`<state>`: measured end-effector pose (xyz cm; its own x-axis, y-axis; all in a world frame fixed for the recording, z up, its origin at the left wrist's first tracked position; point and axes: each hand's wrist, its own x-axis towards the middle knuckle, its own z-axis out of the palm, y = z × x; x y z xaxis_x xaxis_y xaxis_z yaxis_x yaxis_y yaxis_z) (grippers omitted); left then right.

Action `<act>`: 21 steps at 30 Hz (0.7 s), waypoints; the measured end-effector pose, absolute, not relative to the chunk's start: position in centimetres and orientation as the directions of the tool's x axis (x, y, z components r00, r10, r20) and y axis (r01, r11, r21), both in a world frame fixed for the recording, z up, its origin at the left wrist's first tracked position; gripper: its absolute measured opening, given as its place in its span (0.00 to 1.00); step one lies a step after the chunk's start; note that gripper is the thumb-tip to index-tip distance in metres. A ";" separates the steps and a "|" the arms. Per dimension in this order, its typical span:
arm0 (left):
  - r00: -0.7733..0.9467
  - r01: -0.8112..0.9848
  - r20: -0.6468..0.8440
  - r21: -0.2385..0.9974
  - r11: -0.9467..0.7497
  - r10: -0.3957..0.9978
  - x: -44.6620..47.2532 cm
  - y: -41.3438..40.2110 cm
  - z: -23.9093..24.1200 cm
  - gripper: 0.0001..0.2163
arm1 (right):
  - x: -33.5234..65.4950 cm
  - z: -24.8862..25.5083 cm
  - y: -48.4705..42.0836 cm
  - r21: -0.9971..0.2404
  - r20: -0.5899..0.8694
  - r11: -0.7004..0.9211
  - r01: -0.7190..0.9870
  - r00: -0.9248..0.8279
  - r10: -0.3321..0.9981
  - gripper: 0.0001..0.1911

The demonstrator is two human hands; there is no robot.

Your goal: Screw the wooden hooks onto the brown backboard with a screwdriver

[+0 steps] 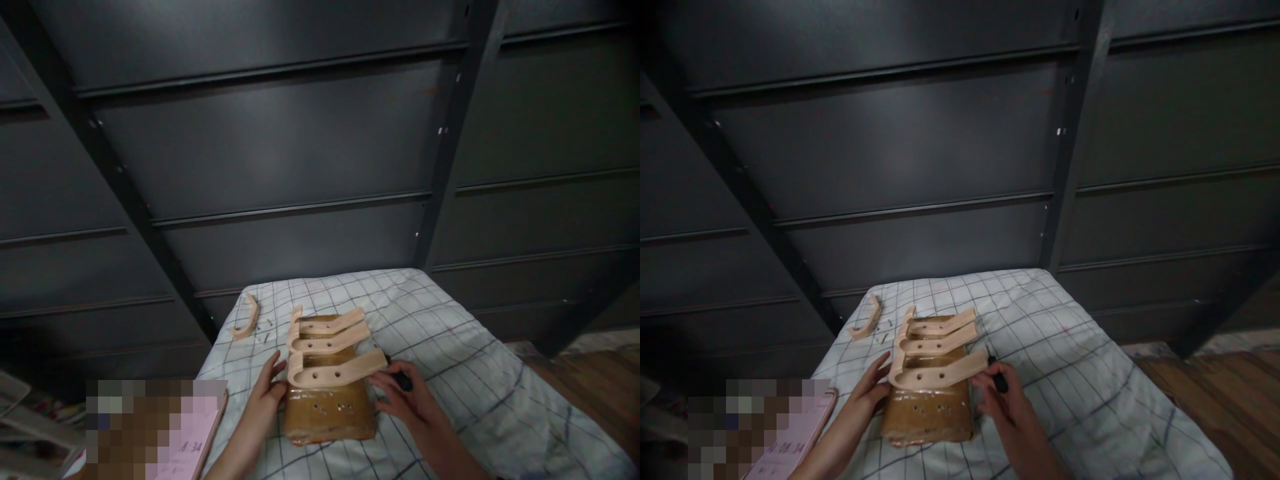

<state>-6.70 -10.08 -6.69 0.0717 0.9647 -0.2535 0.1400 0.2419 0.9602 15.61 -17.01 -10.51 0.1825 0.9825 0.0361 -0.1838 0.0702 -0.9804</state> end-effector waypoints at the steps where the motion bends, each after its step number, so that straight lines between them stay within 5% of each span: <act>1: 0.066 0.175 -0.212 0.965 0.198 0.975 -6.7 -10.1 -6.5 0.28 | 16.1 -10.2 -16.9 -0.985 0.041 0.077 -0.157 0.222 0.974 0.13; 4: 0.045 0.310 0.064 0.948 -0.075 0.997 -6.7 -10.3 -6.0 0.28 | 18.3 -8.2 -16.3 -0.988 0.143 0.156 -0.018 0.296 0.944 0.14; 7: 0.134 0.455 0.325 0.819 -0.350 0.936 -6.6 -10.7 -5.9 0.24 | 20.9 -4.9 -15.6 -0.920 0.315 0.227 0.318 0.259 0.913 0.11; 13: 0.238 0.598 0.403 0.656 -0.460 0.884 -6.9 -10.6 -7.9 0.19 | 22.3 1.2 -14.2 -0.695 0.476 0.376 0.613 -0.001 0.880 0.11; 17: 0.183 0.697 0.500 0.541 -0.470 0.847 -6.6 -11.2 -9.2 0.22 | 19.0 2.9 -13.3 -0.672 0.361 0.394 0.627 -0.187 0.913 0.09; 21: 0.248 0.795 0.723 0.228 -0.561 0.645 -5.8 -12.7 -8.6 0.22 | 16.1 2.7 -12.4 -0.594 0.250 0.380 0.709 -0.287 0.925 0.06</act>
